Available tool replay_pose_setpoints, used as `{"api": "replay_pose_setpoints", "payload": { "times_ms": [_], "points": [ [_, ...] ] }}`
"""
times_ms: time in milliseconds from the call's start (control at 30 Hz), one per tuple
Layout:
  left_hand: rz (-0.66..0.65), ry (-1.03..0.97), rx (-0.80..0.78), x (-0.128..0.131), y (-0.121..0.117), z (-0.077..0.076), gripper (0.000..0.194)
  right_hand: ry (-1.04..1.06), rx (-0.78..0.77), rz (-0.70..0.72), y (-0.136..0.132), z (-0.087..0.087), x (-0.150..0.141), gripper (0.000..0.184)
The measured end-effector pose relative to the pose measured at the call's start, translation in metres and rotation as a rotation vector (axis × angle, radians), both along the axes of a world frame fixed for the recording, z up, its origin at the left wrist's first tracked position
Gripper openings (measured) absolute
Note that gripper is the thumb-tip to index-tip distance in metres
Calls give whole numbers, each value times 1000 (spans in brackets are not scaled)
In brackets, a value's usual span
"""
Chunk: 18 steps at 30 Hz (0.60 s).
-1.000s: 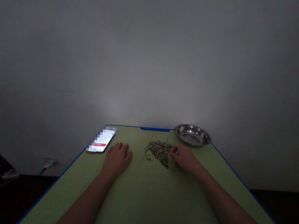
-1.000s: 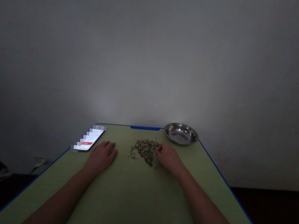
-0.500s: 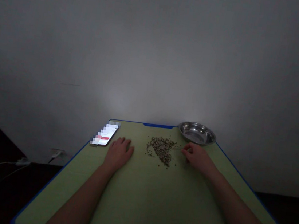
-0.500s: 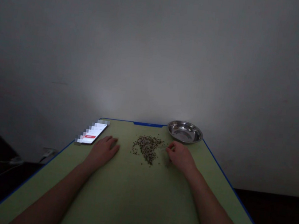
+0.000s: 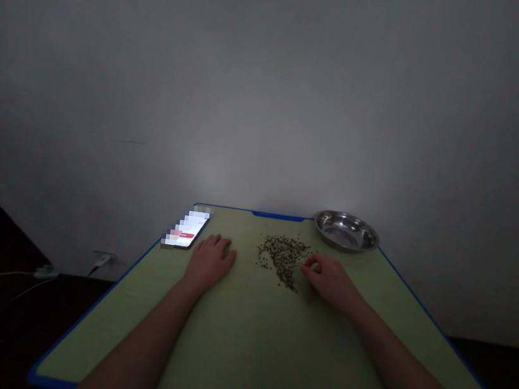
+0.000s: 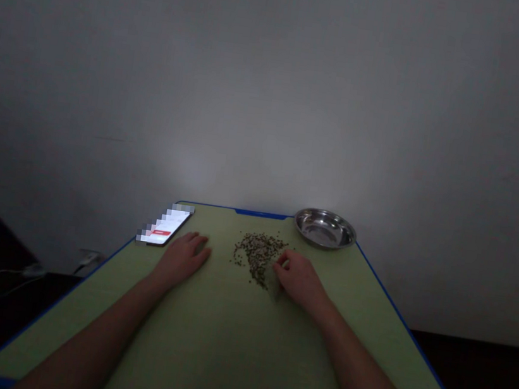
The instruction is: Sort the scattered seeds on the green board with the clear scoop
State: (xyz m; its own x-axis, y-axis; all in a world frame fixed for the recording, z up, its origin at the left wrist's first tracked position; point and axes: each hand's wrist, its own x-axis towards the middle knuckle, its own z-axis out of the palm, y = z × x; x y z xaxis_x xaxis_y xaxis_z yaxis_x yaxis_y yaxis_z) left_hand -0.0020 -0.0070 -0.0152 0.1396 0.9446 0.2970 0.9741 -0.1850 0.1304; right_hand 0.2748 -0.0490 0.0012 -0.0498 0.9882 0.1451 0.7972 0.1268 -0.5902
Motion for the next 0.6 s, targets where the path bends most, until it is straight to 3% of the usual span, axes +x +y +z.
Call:
{"api": "replay_pose_setpoints", "payload": {
  "times_ms": [233,600],
  "points": [
    [-3,-10,1,-1,0,-1,40,52,-25,82,-8,5,-12,10],
    [-9,-15,7,-2,2,-2,39,-15,29,63,13,3,32,16]
  ]
}}
